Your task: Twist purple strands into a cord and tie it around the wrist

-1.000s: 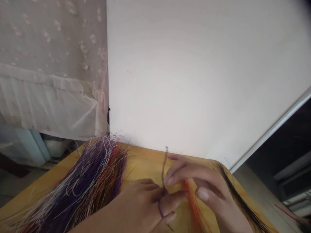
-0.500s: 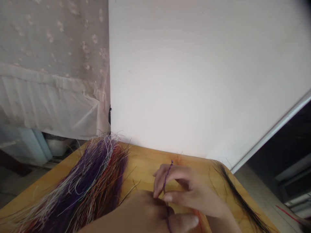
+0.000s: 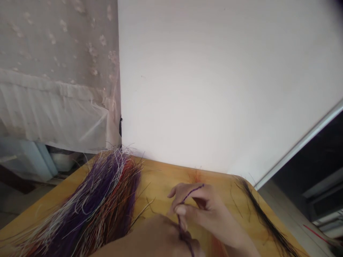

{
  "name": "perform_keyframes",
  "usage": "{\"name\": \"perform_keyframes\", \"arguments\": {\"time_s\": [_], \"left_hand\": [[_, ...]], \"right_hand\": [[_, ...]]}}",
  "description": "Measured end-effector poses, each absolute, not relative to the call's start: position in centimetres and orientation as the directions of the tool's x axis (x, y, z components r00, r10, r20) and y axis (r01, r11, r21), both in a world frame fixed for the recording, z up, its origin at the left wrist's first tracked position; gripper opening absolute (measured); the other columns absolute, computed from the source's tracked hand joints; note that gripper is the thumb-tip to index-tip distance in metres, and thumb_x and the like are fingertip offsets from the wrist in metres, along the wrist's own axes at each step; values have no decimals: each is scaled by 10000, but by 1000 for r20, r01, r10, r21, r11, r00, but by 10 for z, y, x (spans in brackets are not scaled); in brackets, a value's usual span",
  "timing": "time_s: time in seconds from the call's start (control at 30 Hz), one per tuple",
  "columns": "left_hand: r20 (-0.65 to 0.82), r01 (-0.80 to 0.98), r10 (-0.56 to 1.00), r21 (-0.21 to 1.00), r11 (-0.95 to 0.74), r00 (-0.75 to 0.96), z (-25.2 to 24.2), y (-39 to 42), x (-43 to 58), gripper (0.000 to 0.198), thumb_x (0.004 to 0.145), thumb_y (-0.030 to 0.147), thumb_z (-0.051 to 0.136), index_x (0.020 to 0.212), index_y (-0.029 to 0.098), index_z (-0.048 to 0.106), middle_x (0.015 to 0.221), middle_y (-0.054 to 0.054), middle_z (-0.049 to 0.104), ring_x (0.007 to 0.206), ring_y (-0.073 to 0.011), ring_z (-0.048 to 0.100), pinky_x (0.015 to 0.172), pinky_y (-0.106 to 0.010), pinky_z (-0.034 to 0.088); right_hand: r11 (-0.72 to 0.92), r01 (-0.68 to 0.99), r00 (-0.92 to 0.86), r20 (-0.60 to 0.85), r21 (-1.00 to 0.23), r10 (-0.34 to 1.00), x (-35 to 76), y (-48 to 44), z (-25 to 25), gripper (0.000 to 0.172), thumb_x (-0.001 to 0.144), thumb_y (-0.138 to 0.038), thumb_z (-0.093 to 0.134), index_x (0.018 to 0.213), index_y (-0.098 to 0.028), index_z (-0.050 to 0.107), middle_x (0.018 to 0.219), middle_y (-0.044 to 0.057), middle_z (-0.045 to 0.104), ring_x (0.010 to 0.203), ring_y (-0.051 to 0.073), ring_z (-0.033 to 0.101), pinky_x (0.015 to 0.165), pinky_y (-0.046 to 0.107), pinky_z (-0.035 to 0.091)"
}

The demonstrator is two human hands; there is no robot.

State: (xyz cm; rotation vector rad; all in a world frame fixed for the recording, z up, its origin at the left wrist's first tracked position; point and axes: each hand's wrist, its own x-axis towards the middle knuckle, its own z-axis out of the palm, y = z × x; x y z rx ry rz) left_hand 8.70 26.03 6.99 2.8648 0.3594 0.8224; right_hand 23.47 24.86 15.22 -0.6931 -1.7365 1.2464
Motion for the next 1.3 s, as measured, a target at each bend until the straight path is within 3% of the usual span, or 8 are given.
{"name": "perform_keyframes", "arguments": {"time_s": [0.1,0.17,0.3,0.43,0.53,0.77,0.97,1.3], "left_hand": [[483,172,222,146,-974,847,83,262,87,190,941,299,495,1067,254,628,632,47,646,523,-119,589,539,-212,454],[492,190,236,142,-971,838,97,261,86,225,929,254,495,1121,211,604,762,8,695,671,-152,647,686,-257,516],[495,272,317,162,-948,809,124,261,78,246,940,193,462,1155,191,583,1081,-43,686,1024,-190,620,936,-336,496],[511,414,392,77,-907,765,127,263,70,329,937,191,486,1263,203,529,1347,-93,543,1255,-269,489,1013,-467,462],[515,436,410,76,-897,753,121,265,69,347,899,147,526,1244,181,542,1309,-118,560,1229,-286,509,996,-494,475],[539,389,375,93,-917,754,116,266,70,158,920,167,506,1011,164,636,1120,-74,660,1130,-254,572,1014,-473,463],[461,397,410,131,-909,787,118,269,72,187,949,205,478,983,164,657,1198,-77,649,1174,-253,557,1038,-498,437],[513,394,448,217,-893,733,114,268,70,119,892,125,535,940,160,639,1135,-64,657,1173,-253,545,1019,-498,457]], "right_hand": [[340,-65,-408,335,-938,849,237,254,150,240,963,-274,533,851,-187,727,598,-8,619,591,116,588,629,271,494],[351,-42,-346,343,-935,873,241,258,150,274,997,-291,464,945,-191,713,681,6,639,650,113,589,668,265,484],[374,66,-289,341,-925,895,252,262,155,232,995,-311,474,1115,-239,658,878,10,650,837,121,592,830,266,461],[426,133,-401,345,-895,849,257,257,162,208,970,-293,521,1122,-254,657,1052,33,632,1033,163,577,933,306,436],[485,149,-451,377,-862,809,255,252,166,181,923,-231,596,1089,-246,666,1049,38,607,1026,174,575,933,331,452],[502,220,-417,385,-837,824,247,252,165,190,833,-62,658,911,-224,719,1013,24,602,997,146,586,892,278,473],[470,223,-444,340,-854,829,244,253,163,154,851,-114,660,926,-233,724,1021,23,599,975,142,593,845,272,497],[522,211,-383,422,-826,822,239,254,158,121,859,-156,664,887,-236,750,915,29,627,888,157,585,763,291,492]]}}
